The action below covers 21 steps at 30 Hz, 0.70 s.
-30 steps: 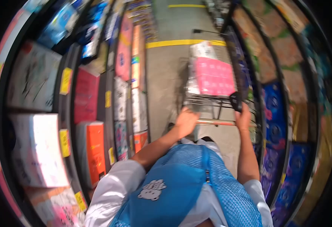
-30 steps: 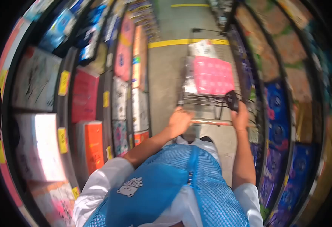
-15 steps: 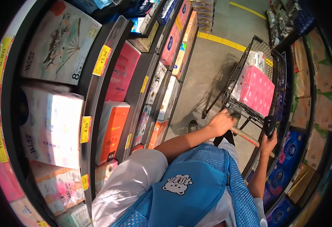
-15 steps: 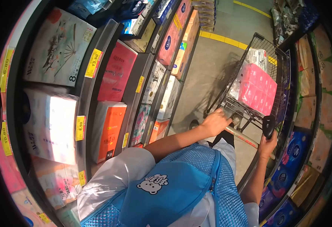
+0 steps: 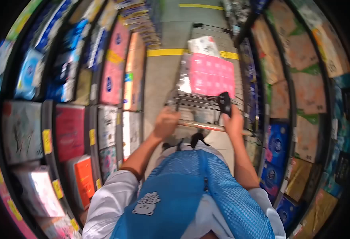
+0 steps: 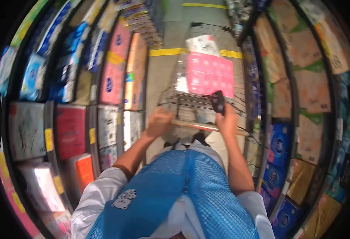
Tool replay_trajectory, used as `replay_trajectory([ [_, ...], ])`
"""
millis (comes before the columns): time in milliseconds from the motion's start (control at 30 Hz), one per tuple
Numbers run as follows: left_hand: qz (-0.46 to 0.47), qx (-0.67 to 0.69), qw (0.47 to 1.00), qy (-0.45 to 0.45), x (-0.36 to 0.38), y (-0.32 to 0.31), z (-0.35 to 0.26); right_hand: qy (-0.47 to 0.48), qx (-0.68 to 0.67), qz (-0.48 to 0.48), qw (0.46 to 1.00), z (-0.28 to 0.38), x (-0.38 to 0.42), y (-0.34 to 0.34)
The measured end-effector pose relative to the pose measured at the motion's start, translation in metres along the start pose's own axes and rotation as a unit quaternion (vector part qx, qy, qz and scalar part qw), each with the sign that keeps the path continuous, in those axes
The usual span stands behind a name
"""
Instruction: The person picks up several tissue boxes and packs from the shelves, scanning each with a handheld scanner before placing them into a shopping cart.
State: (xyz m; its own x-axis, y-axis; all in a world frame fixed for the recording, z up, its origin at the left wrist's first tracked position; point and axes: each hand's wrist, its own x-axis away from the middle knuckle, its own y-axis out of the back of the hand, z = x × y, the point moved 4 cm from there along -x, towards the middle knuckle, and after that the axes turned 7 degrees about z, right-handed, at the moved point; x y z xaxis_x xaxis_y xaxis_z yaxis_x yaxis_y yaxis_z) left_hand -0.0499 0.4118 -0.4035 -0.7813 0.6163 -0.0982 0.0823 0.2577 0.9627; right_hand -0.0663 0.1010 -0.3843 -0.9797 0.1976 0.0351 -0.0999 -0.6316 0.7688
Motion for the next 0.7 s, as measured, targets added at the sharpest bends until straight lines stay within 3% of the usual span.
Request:
replay_trajectory([
  [33,-0.057,-0.014,0.998,-0.004,-0.009,-0.002,0.003,0.006,-0.022,0.02,1.0,-0.004,-0.014,0.001],
  [133,0.078,0.017,0.995,0.065,-0.048,0.002,0.01,0.041,-0.023,-0.001,0.999,-0.006,-0.05,0.006],
  [333,0.08,0.004,0.994,0.081,-0.08,0.004,0.01,0.034,-0.013,0.014,0.999,-0.007,-0.089,0.018],
  [467,0.133,0.075,0.985,0.076,-0.101,0.031,0.001,0.038,0.008,-0.001,0.999,-0.008,-0.1,0.021],
  [567,0.139,0.224,0.963,0.056,-0.109,0.04,0.017,0.024,0.016,0.004,1.0,-0.007,-0.105,0.018],
  [700,0.067,0.522,0.827,0.197,-0.138,0.027,0.083,0.015,0.026,-0.016,0.999,0.005,-0.105,0.019],
])
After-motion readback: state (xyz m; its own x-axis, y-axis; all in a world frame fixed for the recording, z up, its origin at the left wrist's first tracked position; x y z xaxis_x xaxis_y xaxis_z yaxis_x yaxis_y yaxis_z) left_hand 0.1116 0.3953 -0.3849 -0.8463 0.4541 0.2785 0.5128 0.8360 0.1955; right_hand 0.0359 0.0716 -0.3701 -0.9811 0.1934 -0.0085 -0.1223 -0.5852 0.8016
